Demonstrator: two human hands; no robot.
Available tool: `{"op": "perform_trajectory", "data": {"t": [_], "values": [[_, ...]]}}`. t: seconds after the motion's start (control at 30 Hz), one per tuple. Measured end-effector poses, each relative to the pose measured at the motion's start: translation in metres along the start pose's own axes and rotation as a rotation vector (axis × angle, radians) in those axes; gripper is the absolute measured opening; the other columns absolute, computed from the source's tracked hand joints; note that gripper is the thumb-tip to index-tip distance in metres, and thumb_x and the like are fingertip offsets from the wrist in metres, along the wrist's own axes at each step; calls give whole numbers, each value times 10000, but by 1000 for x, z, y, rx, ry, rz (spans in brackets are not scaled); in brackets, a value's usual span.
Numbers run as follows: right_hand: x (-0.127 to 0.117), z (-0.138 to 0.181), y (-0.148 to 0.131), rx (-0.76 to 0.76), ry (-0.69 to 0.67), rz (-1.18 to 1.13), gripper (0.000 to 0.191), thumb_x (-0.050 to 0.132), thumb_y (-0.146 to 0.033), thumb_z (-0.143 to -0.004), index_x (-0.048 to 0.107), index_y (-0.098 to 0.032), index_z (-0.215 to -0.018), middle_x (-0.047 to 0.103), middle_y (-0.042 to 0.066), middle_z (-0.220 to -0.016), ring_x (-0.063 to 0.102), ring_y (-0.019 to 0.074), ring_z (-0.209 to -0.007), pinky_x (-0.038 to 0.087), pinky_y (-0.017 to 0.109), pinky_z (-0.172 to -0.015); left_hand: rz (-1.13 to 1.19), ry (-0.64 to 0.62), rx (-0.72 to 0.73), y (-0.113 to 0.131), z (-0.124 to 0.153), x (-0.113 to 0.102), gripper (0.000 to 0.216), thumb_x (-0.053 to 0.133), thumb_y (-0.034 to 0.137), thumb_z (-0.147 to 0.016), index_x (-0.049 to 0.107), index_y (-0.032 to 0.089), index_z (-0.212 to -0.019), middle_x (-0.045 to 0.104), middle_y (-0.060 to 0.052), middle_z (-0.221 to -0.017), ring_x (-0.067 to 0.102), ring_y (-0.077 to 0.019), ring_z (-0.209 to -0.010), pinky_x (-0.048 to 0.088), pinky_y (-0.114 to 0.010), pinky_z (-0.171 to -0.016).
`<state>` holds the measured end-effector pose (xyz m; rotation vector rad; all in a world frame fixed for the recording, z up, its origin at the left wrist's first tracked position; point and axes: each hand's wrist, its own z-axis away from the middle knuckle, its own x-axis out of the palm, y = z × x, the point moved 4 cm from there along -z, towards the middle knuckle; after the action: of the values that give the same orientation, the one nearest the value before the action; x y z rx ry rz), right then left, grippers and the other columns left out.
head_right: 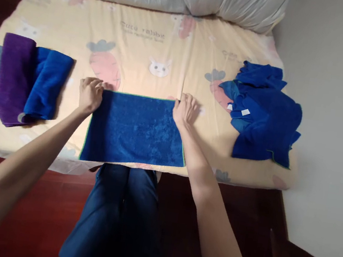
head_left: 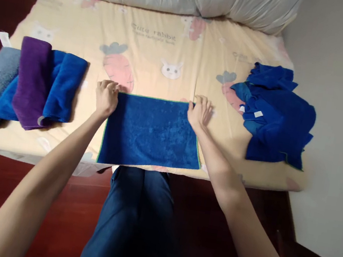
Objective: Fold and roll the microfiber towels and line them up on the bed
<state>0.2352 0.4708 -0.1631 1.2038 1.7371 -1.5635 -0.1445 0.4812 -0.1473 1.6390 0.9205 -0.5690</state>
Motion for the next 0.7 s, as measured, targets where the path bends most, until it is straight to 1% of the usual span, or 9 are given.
{"op": "perform_trajectory", "data": {"t": [0.03, 0.1, 0.17, 0.2, 0.3, 0.4, 0.53, 0.63, 0.7], "values": [[3, 13, -11, -103, -49, 10, 453, 458, -379, -1018, 585, -185, -1407, 524, 140, -1513, 401, 359, -1439, 297, 595, -1179, -41, -22, 91, 10, 11, 3, 409, 524, 355, -947, 677, 179, -1284, 560, -160, -1474, 467, -318, -1406, 335, -491, -1171], [12, 37, -26, -278, -237, 22, 541, 422, -414, -1031, 450, -213, -1532, 355, 90, -1644, 247, 345, -1531, 188, 600, -1237, -83, -151, 231, 23, 34, 12, 560, 497, 449, -956, 542, 201, -1456, 378, -108, -1630, 240, -332, -1544, 179, -542, -1252], [19, 50, -27, -342, -399, 47, 587, 398, -433, -1037, 366, -226, -1585, 263, 52, -1688, 161, 307, -1569, 115, 563, -1275, -79, -293, 262, 24, 49, 21, 669, 450, 539, -958, 449, 191, -1530, 307, -90, -1667, 152, -339, -1570, 102, -570, -1268], [20, 50, -23, -314, -421, 66, 603, 377, -437, -1042, 328, -220, -1602, 237, 48, -1697, 133, 290, -1579, 87, 551, -1284, -68, -324, 243, 21, 53, 23, 696, 420, 570, -962, 429, 188, -1544, 292, -86, -1673, 136, -339, -1573, 80, -574, -1270], [12, 38, -11, -150, -361, 111, 647, 311, -435, -1056, 203, -176, -1638, 178, 72, -1710, 68, 287, -1591, 24, 586, -1281, -25, -278, 171, 20, 56, 24, 728, 373, 601, -975, 413, 161, -1553, 226, -69, -1696, 73, -337, -1582, -9, -557, -1281], [1, 49, -25, -167, -363, 129, 696, 337, -442, -1053, 124, -154, -1649, 116, 75, -1718, -26, 313, -1593, -34, 625, -1266, 5, -268, 216, 47, 74, 24, 704, 388, 567, -986, 414, 151, -1553, 163, -50, -1712, 14, -330, -1588, -67, -531, -1284], [-11, 119, -53, -363, -465, 106, 701, 424, -422, -1042, 136, -227, -1651, 109, 17, -1718, -26, 278, -1596, -34, 565, -1289, 30, -462, 351, 83, 137, 25, 654, 422, 517, -982, 390, 238, -1573, 192, -38, -1703, 68, -338, -1585, 26, -584, -1277], [-25, 168, -37, -375, -502, 113, 656, 424, -395, -1049, 177, -269, -1644, 116, -8, -1715, 55, 242, -1596, 14, 509, -1306, 20, -484, 360, 75, 174, 15, 627, 440, 473, -990, 363, 290, -1584, 183, -19, -1704, 106, -328, -1582, 52, -577, -1279], [-38, 181, -12, -317, -458, 132, 629, 408, -389, -1055, 205, -270, -1639, 120, -12, -1715, 86, 233, -1593, 38, 491, -1312, -14, -435, 349, 58, 185, 4, 611, 423, 448, -1008, 330, 309, -1596, 132, -4, -1712, 104, -303, -1586, 58, -552, -1288]]}}
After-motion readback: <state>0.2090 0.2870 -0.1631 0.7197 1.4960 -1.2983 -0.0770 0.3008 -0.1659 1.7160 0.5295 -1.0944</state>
